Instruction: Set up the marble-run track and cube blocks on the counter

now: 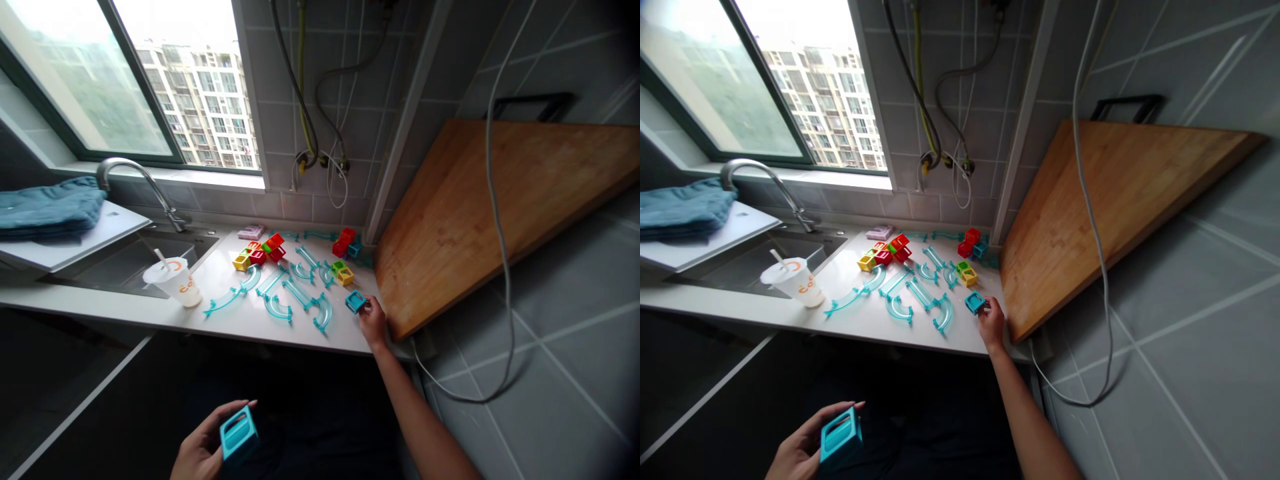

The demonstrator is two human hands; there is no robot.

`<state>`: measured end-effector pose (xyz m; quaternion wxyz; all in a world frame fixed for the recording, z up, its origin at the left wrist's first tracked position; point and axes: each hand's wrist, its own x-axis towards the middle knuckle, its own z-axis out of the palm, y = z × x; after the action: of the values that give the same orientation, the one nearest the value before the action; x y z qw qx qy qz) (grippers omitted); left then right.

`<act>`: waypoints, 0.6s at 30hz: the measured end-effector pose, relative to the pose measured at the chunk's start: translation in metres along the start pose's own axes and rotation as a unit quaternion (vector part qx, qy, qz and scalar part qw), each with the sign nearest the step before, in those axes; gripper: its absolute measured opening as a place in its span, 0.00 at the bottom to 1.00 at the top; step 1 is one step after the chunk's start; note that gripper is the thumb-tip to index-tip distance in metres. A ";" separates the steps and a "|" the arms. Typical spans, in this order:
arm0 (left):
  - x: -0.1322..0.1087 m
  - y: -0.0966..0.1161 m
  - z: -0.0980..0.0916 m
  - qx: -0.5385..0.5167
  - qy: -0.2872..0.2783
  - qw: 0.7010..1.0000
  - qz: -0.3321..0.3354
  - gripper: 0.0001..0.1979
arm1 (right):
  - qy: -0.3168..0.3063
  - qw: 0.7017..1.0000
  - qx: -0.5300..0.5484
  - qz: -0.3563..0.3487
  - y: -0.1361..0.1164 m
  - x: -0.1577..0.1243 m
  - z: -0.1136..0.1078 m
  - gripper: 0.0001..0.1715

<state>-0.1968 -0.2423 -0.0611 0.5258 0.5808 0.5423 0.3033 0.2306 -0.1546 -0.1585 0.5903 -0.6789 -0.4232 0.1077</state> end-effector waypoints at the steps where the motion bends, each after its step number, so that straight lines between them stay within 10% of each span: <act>1: 0.002 0.001 0.001 0.001 -0.005 1.000 0.004 0.18 | -0.001 1.000 0.003 -0.001 0.000 0.000 0.000 0.13; 11: 0.040 0.022 0.009 0.023 -0.084 0.995 0.054 0.15 | 0.000 0.998 0.064 0.007 -0.002 0.002 -0.005 0.15; 18: 0.121 0.091 0.013 0.034 -0.099 0.984 0.141 0.16 | -0.052 0.982 0.179 -0.031 -0.044 0.054 0.017 0.19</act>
<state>-0.1293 -0.1184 -0.0051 0.5093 0.6960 0.4101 0.2966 0.2331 -0.1071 -0.1047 0.6824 -0.5424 -0.4481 0.1984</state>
